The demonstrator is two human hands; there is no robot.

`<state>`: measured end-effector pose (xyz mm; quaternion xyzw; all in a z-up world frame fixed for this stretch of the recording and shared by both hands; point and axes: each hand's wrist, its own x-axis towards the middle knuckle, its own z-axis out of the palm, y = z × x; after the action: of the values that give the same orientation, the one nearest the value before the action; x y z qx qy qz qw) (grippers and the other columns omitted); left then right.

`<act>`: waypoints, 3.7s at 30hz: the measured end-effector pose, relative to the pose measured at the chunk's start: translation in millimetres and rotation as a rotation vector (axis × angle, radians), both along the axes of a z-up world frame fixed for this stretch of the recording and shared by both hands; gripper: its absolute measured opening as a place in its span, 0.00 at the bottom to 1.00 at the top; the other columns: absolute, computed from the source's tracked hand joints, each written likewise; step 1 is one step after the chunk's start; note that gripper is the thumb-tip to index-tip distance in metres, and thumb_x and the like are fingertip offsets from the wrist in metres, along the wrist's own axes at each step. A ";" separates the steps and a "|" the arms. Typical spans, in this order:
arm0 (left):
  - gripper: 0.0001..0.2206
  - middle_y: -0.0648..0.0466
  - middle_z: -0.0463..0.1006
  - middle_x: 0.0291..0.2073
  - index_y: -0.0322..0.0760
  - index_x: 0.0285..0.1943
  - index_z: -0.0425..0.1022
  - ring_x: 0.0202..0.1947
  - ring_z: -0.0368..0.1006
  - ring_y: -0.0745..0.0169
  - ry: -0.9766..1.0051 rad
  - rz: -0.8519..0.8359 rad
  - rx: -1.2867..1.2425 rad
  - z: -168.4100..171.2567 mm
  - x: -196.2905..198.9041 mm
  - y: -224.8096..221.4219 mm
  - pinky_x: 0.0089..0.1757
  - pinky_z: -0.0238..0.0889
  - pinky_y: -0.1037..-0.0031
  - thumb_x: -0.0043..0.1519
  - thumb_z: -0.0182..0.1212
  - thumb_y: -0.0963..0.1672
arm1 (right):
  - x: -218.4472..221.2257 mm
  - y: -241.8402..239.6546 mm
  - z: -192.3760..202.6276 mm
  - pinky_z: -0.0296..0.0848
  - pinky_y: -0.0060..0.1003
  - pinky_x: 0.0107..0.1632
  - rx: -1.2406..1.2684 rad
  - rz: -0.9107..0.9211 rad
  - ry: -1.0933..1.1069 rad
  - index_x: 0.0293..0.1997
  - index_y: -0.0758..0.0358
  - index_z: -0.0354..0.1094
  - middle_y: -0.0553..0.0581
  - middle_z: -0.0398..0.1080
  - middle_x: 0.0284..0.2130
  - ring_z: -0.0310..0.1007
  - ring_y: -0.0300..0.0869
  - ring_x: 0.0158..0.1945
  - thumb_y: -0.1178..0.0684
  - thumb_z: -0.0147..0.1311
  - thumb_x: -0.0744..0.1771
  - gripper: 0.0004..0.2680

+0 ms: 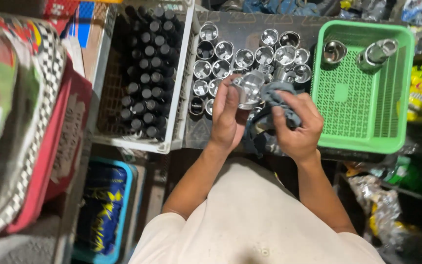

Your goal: Clean and inspect motorcycle engine pistons using a cloth.

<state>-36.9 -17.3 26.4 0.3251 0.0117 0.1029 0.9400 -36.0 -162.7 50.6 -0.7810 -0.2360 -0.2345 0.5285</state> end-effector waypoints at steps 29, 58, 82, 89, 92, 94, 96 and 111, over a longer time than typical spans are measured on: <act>0.40 0.46 0.70 0.60 0.33 0.69 0.66 0.65 0.65 0.54 -0.310 0.221 0.795 7.7 -3.0 -43.5 0.66 0.55 0.63 0.58 0.59 0.63 | -23.1 -34.5 -10.3 0.73 0.36 0.42 0.275 0.177 0.462 0.53 0.69 0.72 0.58 0.74 0.34 0.70 0.37 0.38 0.52 0.55 0.68 0.12; 0.27 0.45 0.70 0.62 0.29 0.70 0.62 0.66 0.64 0.61 -0.249 0.056 0.433 8.7 -21.2 -30.2 0.66 0.56 0.67 0.67 0.61 0.49 | -18.0 -36.7 8.9 0.67 0.37 0.46 0.297 0.059 0.186 0.46 0.73 0.72 0.65 0.70 0.32 0.69 0.43 0.39 0.40 0.40 0.73 0.21; 0.23 0.41 0.73 0.54 0.32 0.65 0.63 0.57 0.69 0.53 -0.153 0.175 0.659 -10.8 -20.7 -11.8 0.59 0.60 0.62 0.70 0.49 0.52 | -26.3 0.8 -22.5 0.69 0.51 0.30 -0.257 0.007 -0.136 0.64 0.54 0.74 0.62 0.65 0.32 0.69 0.60 0.27 0.51 0.56 0.69 0.14; 0.22 0.45 0.71 0.56 0.32 0.65 0.63 0.61 0.66 0.55 -0.192 0.208 0.710 5.8 -12.4 -47.5 0.64 0.54 0.63 0.69 0.51 0.51 | -11.8 -35.4 -15.7 0.68 0.43 0.30 -0.141 0.122 -0.106 0.64 0.62 0.73 0.61 0.63 0.29 0.66 0.53 0.25 0.53 0.54 0.70 0.14; 0.23 0.46 0.71 0.57 0.31 0.65 0.63 0.62 0.65 0.55 -0.187 0.220 0.723 -1.6 -12.7 -64.5 0.64 0.54 0.63 0.68 0.53 0.51 | -1.1 -51.2 -9.3 0.67 0.42 0.30 -0.114 0.170 -0.090 0.63 0.64 0.73 0.60 0.62 0.29 0.64 0.50 0.25 0.52 0.51 0.71 0.14; 0.24 0.47 0.71 0.57 0.32 0.66 0.63 0.62 0.65 0.57 -0.175 0.252 0.736 -1.0 -12.3 -74.0 0.64 0.54 0.63 0.67 0.56 0.51 | 2.4 -59.0 -19.4 0.67 0.41 0.31 -0.085 0.210 -0.075 0.62 0.65 0.73 0.60 0.63 0.30 0.63 0.49 0.26 0.52 0.50 0.71 0.14; 0.24 0.46 0.69 0.59 0.34 0.66 0.56 0.60 0.64 0.61 -0.153 0.312 0.557 5.9 -5.1 -82.1 0.61 0.56 0.64 0.68 0.56 0.51 | 4.5 -63.9 -43.5 0.69 0.46 0.33 -0.089 0.238 -0.113 0.65 0.68 0.68 0.65 0.65 0.29 0.67 0.56 0.28 0.55 0.53 0.70 0.16; 0.25 0.41 0.65 0.61 0.32 0.59 0.58 0.64 0.63 0.51 -0.174 0.342 0.731 -15.2 4.0 -79.1 0.62 0.55 0.65 0.60 0.67 0.47 | 15.5 -56.6 -23.7 0.70 0.48 0.39 -0.052 0.119 -0.040 0.66 0.71 0.67 0.64 0.70 0.34 0.72 0.55 0.34 0.52 0.46 0.73 0.16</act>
<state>-33.0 -96.3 11.2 0.6211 -0.0512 0.2823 0.7293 -20.6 -219.4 27.0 -0.7742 -0.2986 -0.2118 0.5163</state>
